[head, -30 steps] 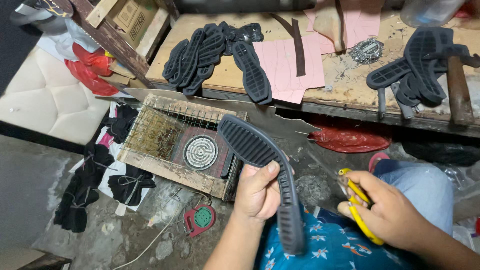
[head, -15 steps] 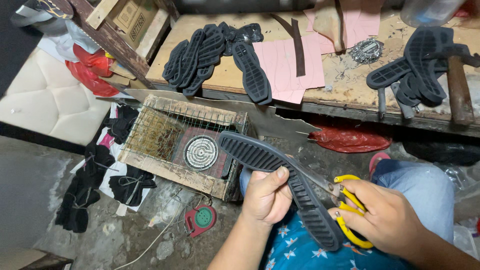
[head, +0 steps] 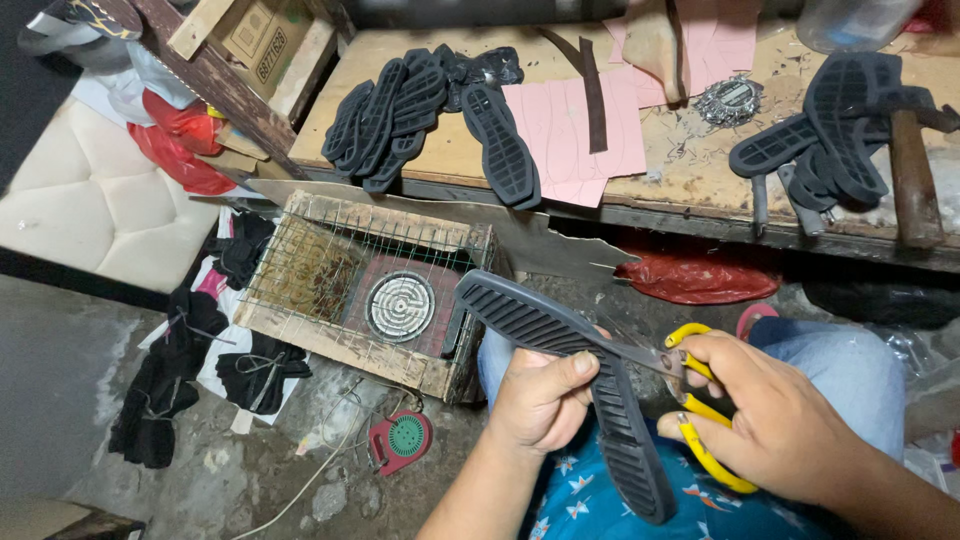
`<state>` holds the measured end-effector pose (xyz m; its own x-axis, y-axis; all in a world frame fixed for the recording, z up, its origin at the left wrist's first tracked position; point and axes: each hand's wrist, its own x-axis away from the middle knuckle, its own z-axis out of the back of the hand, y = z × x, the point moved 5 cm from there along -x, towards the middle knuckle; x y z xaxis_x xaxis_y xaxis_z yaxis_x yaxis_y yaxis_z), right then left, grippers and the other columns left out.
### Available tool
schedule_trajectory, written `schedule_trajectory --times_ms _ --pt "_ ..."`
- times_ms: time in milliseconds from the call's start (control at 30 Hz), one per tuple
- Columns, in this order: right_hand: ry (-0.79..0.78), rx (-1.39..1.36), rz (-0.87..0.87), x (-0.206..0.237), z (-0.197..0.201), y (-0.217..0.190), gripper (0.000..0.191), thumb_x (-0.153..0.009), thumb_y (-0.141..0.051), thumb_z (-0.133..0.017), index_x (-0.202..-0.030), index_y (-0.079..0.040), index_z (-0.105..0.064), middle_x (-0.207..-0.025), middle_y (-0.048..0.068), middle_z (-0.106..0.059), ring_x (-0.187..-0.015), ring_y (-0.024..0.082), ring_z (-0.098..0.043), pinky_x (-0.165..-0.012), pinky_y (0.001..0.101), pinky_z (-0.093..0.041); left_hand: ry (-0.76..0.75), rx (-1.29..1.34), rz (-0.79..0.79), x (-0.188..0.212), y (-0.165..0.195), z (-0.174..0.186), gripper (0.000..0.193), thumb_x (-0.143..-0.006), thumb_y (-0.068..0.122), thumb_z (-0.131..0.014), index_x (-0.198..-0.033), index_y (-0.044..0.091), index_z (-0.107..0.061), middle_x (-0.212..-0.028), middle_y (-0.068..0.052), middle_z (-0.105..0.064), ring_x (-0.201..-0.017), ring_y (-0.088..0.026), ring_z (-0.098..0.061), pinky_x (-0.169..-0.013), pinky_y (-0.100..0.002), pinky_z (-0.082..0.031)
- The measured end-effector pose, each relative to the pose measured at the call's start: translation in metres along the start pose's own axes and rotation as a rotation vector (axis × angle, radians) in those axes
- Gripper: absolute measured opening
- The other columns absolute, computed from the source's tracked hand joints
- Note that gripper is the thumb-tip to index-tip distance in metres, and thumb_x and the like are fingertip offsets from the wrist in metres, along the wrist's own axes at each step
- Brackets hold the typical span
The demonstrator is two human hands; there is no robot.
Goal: The person uses yellow-handled scissors to trim the edges of black rubber shoe soles. They hold each sole in one hand and cut along the perimeter, then place the trimmed sole on a nearby table with other soles.
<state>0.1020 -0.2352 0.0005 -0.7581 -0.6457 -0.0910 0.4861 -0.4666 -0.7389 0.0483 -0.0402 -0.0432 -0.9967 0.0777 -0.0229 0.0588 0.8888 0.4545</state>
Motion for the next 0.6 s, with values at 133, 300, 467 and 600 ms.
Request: schedule_trajectory --times_ms 133,300,467,600 --pt "-0.086 0.019 -0.206 -0.001 -0.001 0.004 0.064 -0.068 -0.031 -0.088 -0.123 -0.012 -0.063 -0.085 0.003 -0.065 -0.077 0.021 -0.064 -0.067 0.0331 -0.055 0.039 -0.073 0.004 0.001 -0.002 0.004 0.032 -0.094 0.001 -0.072 -0.124 -0.004 -0.063 -0.117 -0.015 -0.072 -0.103 -0.023 -0.071 -0.091 -0.035 -0.058" --pt "-0.047 0.01 -0.065 -0.001 0.0 0.0 0.063 -0.069 -0.033 -0.087 -0.123 -0.01 -0.064 -0.084 0.001 -0.065 -0.072 0.019 -0.064 -0.062 0.0317 -0.054 0.034 -0.113 -0.017 0.002 -0.003 0.003 0.036 -0.094 0.003 -0.075 -0.128 -0.002 -0.063 -0.117 -0.012 -0.071 -0.1 -0.019 -0.069 -0.083 -0.029 -0.055" --pt "0.015 0.08 0.067 0.002 0.003 0.002 0.064 -0.062 -0.034 -0.087 -0.115 -0.005 -0.066 -0.077 0.007 -0.07 -0.065 0.024 -0.069 -0.057 0.0349 -0.054 0.038 -0.115 0.022 0.003 -0.003 0.004 0.037 -0.092 0.004 -0.074 -0.127 -0.001 -0.063 -0.115 -0.011 -0.072 -0.097 -0.018 -0.069 -0.079 -0.028 -0.056" --pt "-0.022 0.125 0.113 0.008 0.0 0.011 0.064 -0.068 -0.045 -0.088 -0.112 -0.005 -0.068 -0.086 0.005 -0.071 -0.072 0.021 -0.071 -0.063 0.0324 -0.055 -0.045 -0.139 -0.01 0.003 0.003 -0.002 0.025 -0.103 0.001 -0.074 -0.123 -0.005 -0.061 -0.113 -0.014 -0.07 -0.097 -0.018 -0.065 -0.08 -0.028 -0.053"
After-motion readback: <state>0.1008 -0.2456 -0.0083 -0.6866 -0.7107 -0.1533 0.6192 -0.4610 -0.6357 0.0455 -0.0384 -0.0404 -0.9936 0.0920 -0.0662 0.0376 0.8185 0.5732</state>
